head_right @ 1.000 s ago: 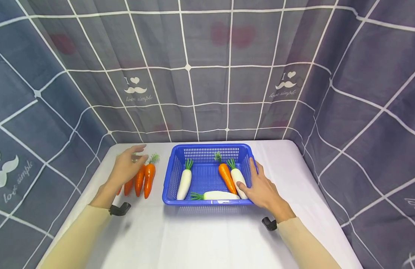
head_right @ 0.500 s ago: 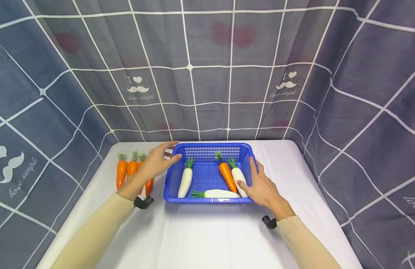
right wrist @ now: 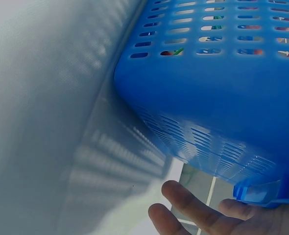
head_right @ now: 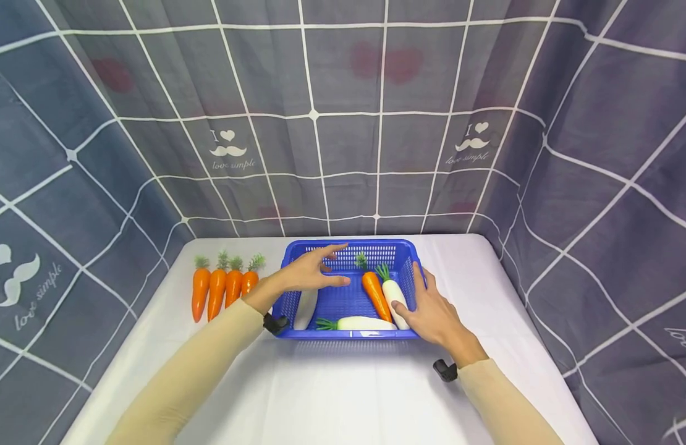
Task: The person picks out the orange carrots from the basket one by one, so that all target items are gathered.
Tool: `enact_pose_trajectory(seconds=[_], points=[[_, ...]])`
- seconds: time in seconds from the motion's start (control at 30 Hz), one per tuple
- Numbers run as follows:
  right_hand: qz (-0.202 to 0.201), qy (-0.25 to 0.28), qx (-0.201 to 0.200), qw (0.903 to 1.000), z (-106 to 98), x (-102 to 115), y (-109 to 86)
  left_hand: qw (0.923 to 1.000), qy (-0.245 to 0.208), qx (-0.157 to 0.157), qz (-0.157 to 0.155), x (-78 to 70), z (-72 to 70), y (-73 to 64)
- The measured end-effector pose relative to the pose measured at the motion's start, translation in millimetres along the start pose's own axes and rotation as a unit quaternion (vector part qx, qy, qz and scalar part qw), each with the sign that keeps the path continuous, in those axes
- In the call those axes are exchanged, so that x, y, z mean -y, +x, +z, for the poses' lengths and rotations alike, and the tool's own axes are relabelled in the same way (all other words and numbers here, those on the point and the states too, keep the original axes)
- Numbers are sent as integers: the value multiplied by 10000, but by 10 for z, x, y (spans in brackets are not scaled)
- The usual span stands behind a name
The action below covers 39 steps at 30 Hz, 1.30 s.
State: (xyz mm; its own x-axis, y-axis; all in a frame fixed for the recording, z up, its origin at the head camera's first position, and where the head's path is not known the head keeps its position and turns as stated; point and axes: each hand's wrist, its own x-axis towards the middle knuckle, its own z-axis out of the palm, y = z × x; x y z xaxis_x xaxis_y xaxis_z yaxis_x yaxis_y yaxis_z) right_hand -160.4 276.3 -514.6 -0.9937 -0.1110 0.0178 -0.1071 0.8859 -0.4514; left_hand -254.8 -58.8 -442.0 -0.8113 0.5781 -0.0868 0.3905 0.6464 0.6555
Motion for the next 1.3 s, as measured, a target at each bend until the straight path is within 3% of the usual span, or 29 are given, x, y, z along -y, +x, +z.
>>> enact_pose_trajectory(seconds=[0.27,0.57,0.9,1.3], points=[[4,-8,-17,10000,6,-1,-22,9961,-366,799,85,71,266,313],[-7,2,-35,10000,24,-31,-19,9924,-156,1223,28,106,417,517],[-68,35,-65,9999,36,-15,-5,9905,-197,1355,144,80,516,656],[-29,10,-54,10000,19,-14,10,9905,-435,1299,84,54,557,759]])
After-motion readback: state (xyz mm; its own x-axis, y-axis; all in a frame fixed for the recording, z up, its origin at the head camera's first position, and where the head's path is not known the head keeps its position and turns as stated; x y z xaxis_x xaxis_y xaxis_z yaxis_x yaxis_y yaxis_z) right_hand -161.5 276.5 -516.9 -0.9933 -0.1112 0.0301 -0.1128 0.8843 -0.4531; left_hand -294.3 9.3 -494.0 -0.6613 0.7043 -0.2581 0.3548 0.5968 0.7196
